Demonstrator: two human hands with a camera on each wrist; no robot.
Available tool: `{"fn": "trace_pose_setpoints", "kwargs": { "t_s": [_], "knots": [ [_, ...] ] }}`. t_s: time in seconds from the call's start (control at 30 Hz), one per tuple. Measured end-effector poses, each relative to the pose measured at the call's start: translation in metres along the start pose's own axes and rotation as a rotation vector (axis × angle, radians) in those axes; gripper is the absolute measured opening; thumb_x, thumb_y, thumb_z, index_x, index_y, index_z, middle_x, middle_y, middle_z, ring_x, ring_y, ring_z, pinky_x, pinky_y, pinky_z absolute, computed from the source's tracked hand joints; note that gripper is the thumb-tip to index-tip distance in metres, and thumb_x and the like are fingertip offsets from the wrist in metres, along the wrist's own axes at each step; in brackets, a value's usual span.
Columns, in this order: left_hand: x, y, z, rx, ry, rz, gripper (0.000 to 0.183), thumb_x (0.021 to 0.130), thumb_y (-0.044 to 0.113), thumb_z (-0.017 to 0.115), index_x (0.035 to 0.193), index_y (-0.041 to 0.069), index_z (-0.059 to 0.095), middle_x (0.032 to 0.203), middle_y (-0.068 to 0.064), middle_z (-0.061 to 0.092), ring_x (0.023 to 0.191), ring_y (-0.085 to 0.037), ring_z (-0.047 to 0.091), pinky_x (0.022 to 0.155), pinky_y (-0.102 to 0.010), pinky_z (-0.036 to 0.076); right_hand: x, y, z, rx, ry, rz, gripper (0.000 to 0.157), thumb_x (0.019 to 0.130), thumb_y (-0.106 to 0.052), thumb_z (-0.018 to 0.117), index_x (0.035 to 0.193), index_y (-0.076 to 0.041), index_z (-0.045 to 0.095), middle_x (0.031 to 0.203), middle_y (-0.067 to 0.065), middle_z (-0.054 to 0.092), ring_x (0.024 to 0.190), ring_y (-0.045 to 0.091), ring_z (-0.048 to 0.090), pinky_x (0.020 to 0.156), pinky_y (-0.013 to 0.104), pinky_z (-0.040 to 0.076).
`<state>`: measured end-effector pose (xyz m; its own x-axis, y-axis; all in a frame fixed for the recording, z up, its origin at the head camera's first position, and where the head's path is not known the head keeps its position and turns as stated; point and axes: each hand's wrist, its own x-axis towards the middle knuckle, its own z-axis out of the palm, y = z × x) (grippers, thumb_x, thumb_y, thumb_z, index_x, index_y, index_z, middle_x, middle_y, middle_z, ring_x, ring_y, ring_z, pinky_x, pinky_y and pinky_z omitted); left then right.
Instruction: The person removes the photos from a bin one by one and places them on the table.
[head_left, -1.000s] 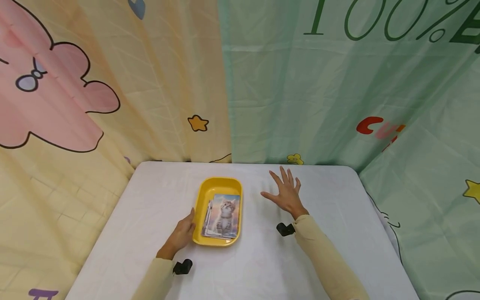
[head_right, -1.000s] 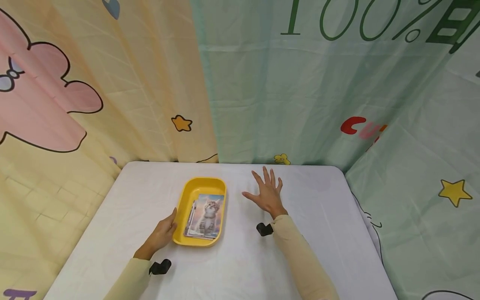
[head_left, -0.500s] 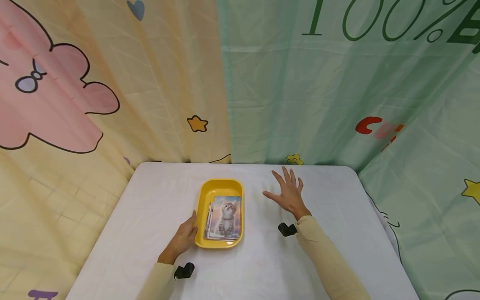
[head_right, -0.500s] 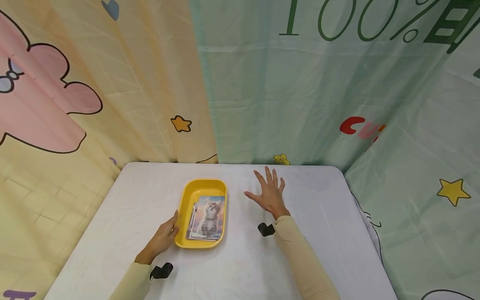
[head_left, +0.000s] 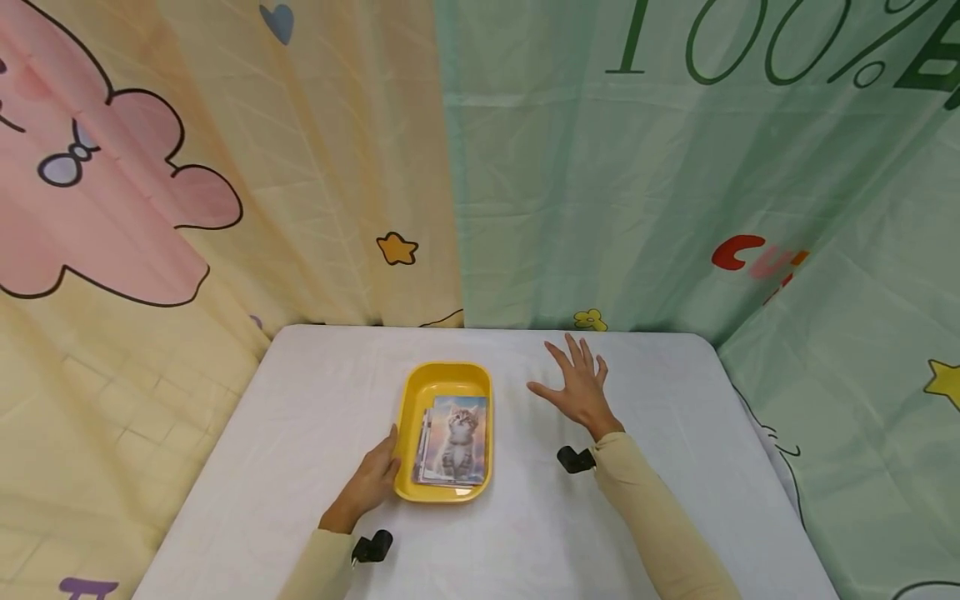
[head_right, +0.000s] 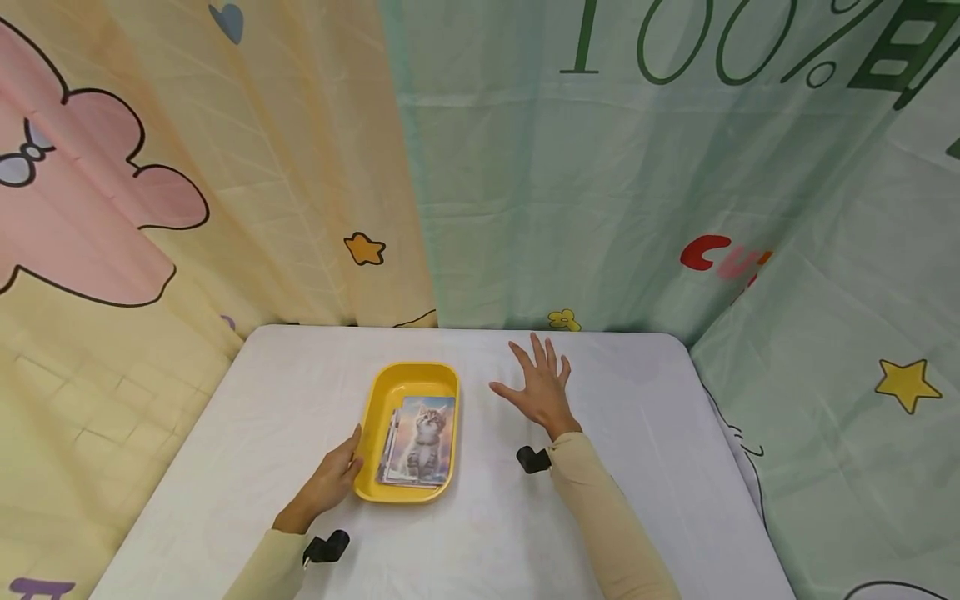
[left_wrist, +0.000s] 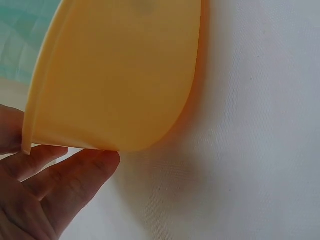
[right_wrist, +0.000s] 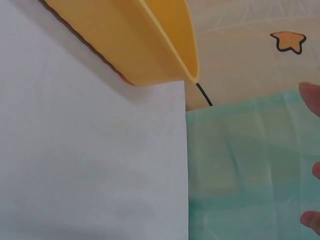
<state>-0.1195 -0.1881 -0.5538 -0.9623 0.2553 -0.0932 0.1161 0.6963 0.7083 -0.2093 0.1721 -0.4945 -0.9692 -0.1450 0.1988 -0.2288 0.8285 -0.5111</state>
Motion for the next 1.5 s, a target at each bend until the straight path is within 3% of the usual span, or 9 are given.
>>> {"fn": "trace_pose_setpoints", "kwargs": {
  "t_s": [0.6,0.73,0.87,1.1,1.23,1.33,1.5],
  "knots": [
    [-0.001,0.004,0.001,-0.005,-0.013,-0.018,0.063,0.099,0.001,0.049,0.148,-0.012,0.012,0.153,-0.03,0.023,0.14,-0.043,0.024,0.112,-0.055,0.022,0.001,-0.01,0.003,0.048,-0.009,-0.016,0.076,0.083,-0.052,0.07,0.144,-0.013,0.045,0.156,0.019,0.025,0.143,0.042,0.014,0.108,0.063,0.007],
    [0.001,0.005,-0.002,0.018,-0.023,-0.03,0.07,0.1,0.014,0.052,0.15,-0.009,0.008,0.155,-0.028,0.019,0.142,-0.042,0.02,0.113,-0.055,0.019,0.005,-0.016,0.011,0.051,-0.032,-0.04,0.074,0.084,-0.05,0.069,0.143,-0.012,0.046,0.154,0.019,0.028,0.142,0.042,0.019,0.109,0.061,0.01],
    [0.003,0.007,-0.005,0.081,-0.04,-0.034,0.083,0.097,0.032,0.056,0.152,-0.005,0.006,0.159,-0.023,0.01,0.144,-0.042,0.015,0.114,-0.055,0.017,0.008,-0.022,0.02,0.063,-0.06,-0.086,0.068,0.086,-0.041,0.071,0.142,-0.011,0.047,0.152,0.019,0.032,0.14,0.04,0.026,0.107,0.06,0.017],
    [0.008,0.012,-0.013,0.223,-0.095,0.075,0.103,0.087,0.048,0.064,0.151,-0.006,0.005,0.16,-0.02,-0.001,0.145,-0.039,0.008,0.116,-0.055,0.011,0.016,-0.037,0.042,0.091,-0.152,-0.124,0.061,0.088,-0.031,0.071,0.14,-0.009,0.049,0.148,0.016,0.04,0.136,0.034,0.034,0.109,0.057,0.023],
    [0.011,0.014,-0.015,0.339,-0.17,0.069,0.116,0.078,0.063,0.065,0.152,-0.004,0.004,0.16,-0.021,-0.006,0.146,-0.039,0.002,0.117,-0.053,0.002,0.02,-0.045,0.056,0.092,-0.231,-0.169,0.06,0.087,-0.03,0.073,0.138,-0.008,0.051,0.146,0.016,0.042,0.135,0.034,0.036,0.109,0.056,0.023],
    [0.013,0.013,-0.015,0.4,-0.194,0.065,0.125,0.072,0.07,0.065,0.152,-0.003,0.004,0.16,-0.02,-0.008,0.146,-0.038,0.001,0.117,-0.052,0.001,0.022,-0.051,0.067,0.071,-0.285,-0.224,0.06,0.087,-0.033,0.072,0.137,-0.006,0.052,0.144,0.015,0.044,0.134,0.034,0.038,0.109,0.054,0.024],
    [0.014,0.009,-0.013,0.435,-0.209,0.116,0.135,0.065,0.073,0.069,0.15,-0.008,0.004,0.158,-0.025,-0.007,0.146,-0.039,0.001,0.116,-0.053,0.001,0.023,-0.061,0.083,0.045,-0.352,-0.257,0.056,0.09,-0.035,0.068,0.137,-0.007,0.053,0.144,0.013,0.045,0.134,0.031,0.038,0.111,0.049,0.024]
  ]
}}
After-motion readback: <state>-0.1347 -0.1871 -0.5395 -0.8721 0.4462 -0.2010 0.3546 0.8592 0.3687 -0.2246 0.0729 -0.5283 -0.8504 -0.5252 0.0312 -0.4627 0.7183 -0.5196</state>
